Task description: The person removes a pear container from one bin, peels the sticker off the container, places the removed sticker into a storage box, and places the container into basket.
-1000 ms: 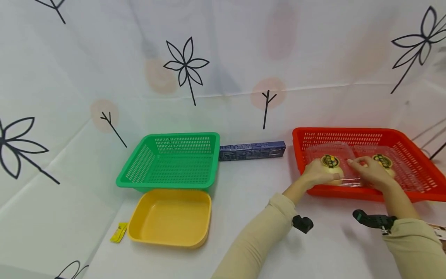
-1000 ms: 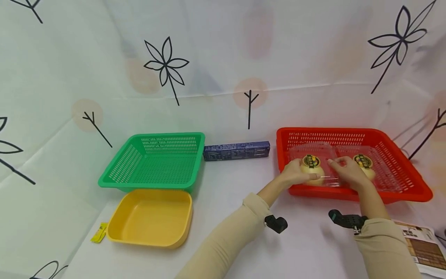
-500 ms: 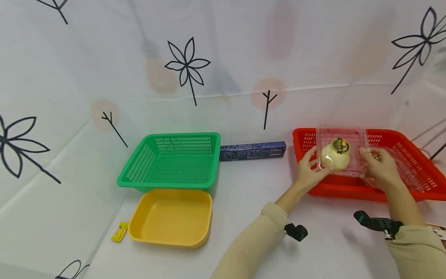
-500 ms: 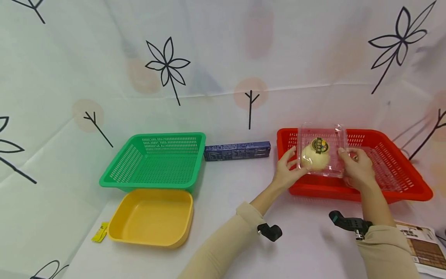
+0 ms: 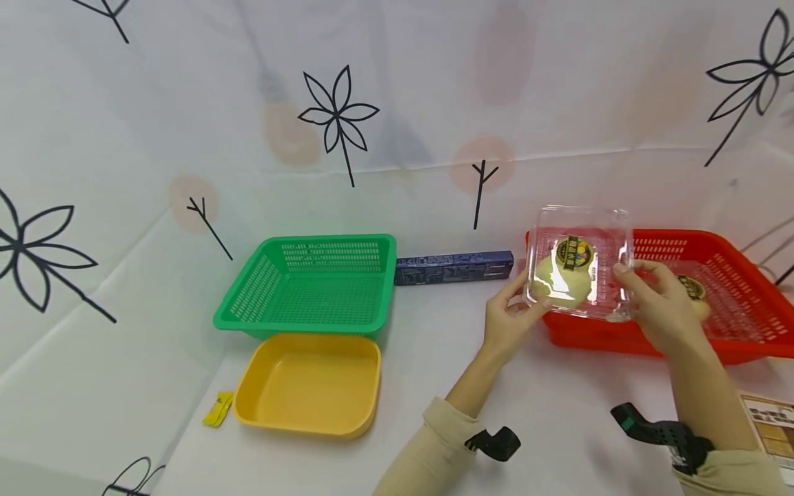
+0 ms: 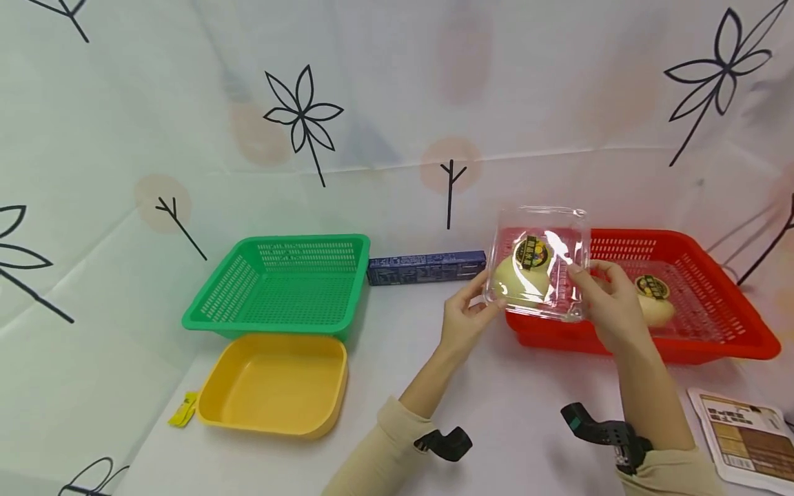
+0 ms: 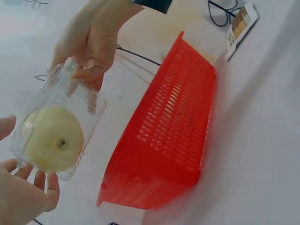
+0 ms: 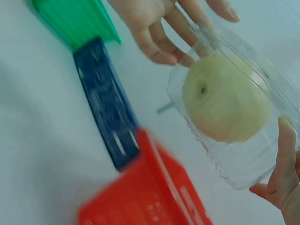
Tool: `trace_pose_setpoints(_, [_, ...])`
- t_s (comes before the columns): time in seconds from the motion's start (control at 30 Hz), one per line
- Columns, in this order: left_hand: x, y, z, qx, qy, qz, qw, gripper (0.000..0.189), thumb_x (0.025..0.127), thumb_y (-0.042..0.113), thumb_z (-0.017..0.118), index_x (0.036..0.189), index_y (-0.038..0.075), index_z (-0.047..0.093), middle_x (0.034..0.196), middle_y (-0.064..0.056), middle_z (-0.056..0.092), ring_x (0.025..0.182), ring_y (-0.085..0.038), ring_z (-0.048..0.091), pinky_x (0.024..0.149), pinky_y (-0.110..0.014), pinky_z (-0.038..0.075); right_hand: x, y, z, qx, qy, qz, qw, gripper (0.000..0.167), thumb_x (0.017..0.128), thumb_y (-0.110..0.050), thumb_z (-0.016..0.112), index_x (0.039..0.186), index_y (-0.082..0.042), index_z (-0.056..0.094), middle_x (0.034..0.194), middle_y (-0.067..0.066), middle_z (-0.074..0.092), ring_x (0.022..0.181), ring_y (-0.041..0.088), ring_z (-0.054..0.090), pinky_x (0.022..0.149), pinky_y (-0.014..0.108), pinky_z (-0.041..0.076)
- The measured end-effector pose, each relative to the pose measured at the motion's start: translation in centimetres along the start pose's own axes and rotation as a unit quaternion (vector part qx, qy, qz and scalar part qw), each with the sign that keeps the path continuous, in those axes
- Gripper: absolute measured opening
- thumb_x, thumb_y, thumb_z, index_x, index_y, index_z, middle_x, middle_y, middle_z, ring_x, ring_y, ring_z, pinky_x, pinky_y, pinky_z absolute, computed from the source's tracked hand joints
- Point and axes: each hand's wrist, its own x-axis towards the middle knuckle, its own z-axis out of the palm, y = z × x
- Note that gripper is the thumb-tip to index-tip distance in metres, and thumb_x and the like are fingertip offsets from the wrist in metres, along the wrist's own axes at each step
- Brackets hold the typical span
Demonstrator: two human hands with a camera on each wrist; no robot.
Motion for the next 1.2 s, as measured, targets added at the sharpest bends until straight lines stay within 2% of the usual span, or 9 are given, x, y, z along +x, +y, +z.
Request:
trace_pose_setpoints(0.1, [-1.0,0.5,-1.7,-0.002,0.024,0.008,0.9997,0.048,0.077,-0.005,0.069,0.124,-0.006,0.057,0.113,-0.018,0.062,0.09,-0.002,0.051,0.07,-0.019,0.05,-0.8,0.4,1.6,0.045,-0.045,-0.028,0.9976,0.023,0.095,-0.032,0.053,0.111,-0.029,0.037,0.105,-0.006,0.044,0.085,0.003,0.051,0.065,0.016,0.05])
trace_pose_setpoints(0.2, [-2.1,1.0,-3.4,-0.013,0.044,0.009,0.9989,0.047,0.077,-0.006,0.068,0.123,-0.008,0.056,0.118,-0.021,0.06,0.092,-0.008,0.05,0.068,-0.018,0.049,-1.4,0.8,3.4,0.034,-0.07,-0.047,0.9959,0.022,0.096,-0.028,0.051,0.113,-0.028,0.036,0.105,-0.007,0.049,0.084,0.002,0.056,0.068,0.017,0.051])
trace_pose_setpoints(0.37, [-3.8,1.6,-5.7,-0.024,0.07,-0.013,0.9972,0.047,0.078,-0.008,0.067,0.123,-0.009,0.056,0.122,-0.022,0.057,0.091,-0.013,0.048,0.063,-0.013,0.046,-2.2,1.6,6.0,0.028,-0.088,-0.071,0.9932,0.021,0.097,-0.025,0.05,0.114,-0.026,0.037,0.104,-0.008,0.053,0.088,0.003,0.056,0.07,0.019,0.052])
trace_pose_setpoints(0.53, [-5.0,1.8,-7.4,-0.028,0.078,-0.029,0.9961,0.047,0.076,-0.01,0.067,0.122,-0.01,0.056,0.122,-0.024,0.056,0.093,-0.015,0.049,0.066,-0.014,0.048,-2.7,2.3,7.8,0.042,-0.099,-0.079,0.991,0.022,0.097,-0.022,0.05,0.115,-0.024,0.037,0.103,-0.011,0.055,0.088,0.004,0.058,0.071,0.021,0.053])
trace_pose_setpoints(0.73, [-6.3,2.4,-9.4,-0.016,0.086,-0.043,0.9952,0.048,0.074,-0.01,0.068,0.121,-0.009,0.057,0.12,-0.023,0.056,0.095,-0.018,0.048,0.068,-0.016,0.048,-3.3,3.4,9.8,0.093,-0.116,-0.088,0.985,0.021,0.097,-0.014,0.05,0.114,-0.018,0.037,0.101,-0.009,0.059,0.084,0.005,0.061,0.069,0.022,0.053])
trace_pose_setpoints(0.9, [-7.4,2.4,-10.8,0.007,0.093,-0.051,0.9943,0.043,0.074,-0.008,0.069,0.116,-0.01,0.06,0.113,-0.025,0.058,0.092,-0.019,0.05,0.066,-0.015,0.047,-3.9,4.3,11.1,0.091,-0.114,-0.071,0.9867,0.021,0.097,-0.013,0.05,0.114,-0.013,0.037,0.096,-0.008,0.06,0.079,0.007,0.061,0.064,0.023,0.053])
trace_pose_setpoints(1.03, [-8.2,2.3,-11.8,0.019,0.092,-0.053,0.9941,0.038,0.076,-0.006,0.068,0.112,-0.014,0.06,0.109,-0.027,0.058,0.085,-0.014,0.051,0.064,-0.015,0.048,-4.5,5.1,11.7,0.039,-0.111,-0.04,0.9923,0.026,0.097,-0.017,0.05,0.118,-0.009,0.037,0.099,-0.014,0.057,0.083,0.006,0.059,0.066,0.024,0.051])
trace_pose_setpoints(1.13, [-9.0,2.2,-12.5,0.029,0.086,-0.067,0.9936,0.037,0.077,-0.007,0.067,0.112,-0.015,0.058,0.106,-0.027,0.056,0.079,-0.011,0.051,0.06,-0.015,0.047,-5.1,6.1,12.2,0.017,-0.113,-0.024,0.9932,0.029,0.097,-0.016,0.051,0.12,-0.005,0.036,0.099,-0.016,0.057,0.083,0.006,0.059,0.067,0.026,0.052])
trace_pose_setpoints(1.2, [-9.6,2.1,-13.0,0.042,0.082,-0.081,0.9925,0.038,0.076,-0.006,0.067,0.112,-0.015,0.058,0.103,-0.026,0.055,0.075,-0.01,0.051,0.056,-0.015,0.047,-5.4,6.8,12.5,0.023,-0.117,-0.015,0.9927,0.029,0.096,-0.014,0.051,0.119,-0.002,0.036,0.098,-0.014,0.059,0.082,0.008,0.06,0.065,0.028,0.052])
